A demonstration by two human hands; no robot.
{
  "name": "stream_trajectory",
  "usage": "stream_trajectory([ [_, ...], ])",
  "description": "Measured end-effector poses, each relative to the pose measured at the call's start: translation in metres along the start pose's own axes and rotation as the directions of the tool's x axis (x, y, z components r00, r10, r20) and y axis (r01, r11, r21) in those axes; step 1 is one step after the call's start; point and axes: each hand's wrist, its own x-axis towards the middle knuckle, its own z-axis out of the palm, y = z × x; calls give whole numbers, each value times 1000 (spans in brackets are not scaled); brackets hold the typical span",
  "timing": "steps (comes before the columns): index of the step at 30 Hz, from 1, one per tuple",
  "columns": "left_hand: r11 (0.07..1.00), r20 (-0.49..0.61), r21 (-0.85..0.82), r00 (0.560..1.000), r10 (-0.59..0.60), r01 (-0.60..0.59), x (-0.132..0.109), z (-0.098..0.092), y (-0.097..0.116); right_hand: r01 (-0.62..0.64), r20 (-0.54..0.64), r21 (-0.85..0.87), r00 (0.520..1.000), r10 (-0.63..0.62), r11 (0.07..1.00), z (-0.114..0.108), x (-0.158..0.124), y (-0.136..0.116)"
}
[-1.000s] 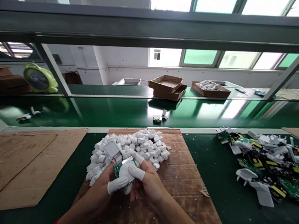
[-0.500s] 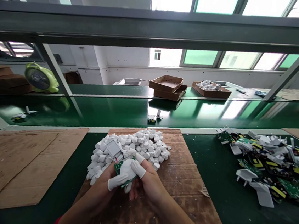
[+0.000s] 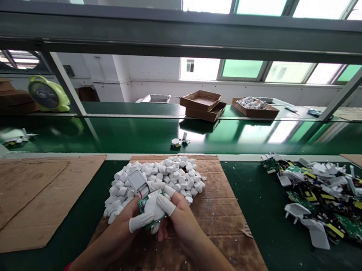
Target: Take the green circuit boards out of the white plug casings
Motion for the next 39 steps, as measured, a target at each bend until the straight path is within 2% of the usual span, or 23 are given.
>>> stream_trajectory([
  [23,1000,17,-9,1000,10,-9,0,-3,-2,2,15,30,1000,-2,1000,-1,-1,-2],
  [29,999,9,33,1000,-16,16,0,-2,0,0,7,43,1000,0,999,-1,-1,-2],
  [39,1000,68,-6,998,-6,7,0,-3,0,15,27,-8,1000,-15,1000,-2,0,-1],
])
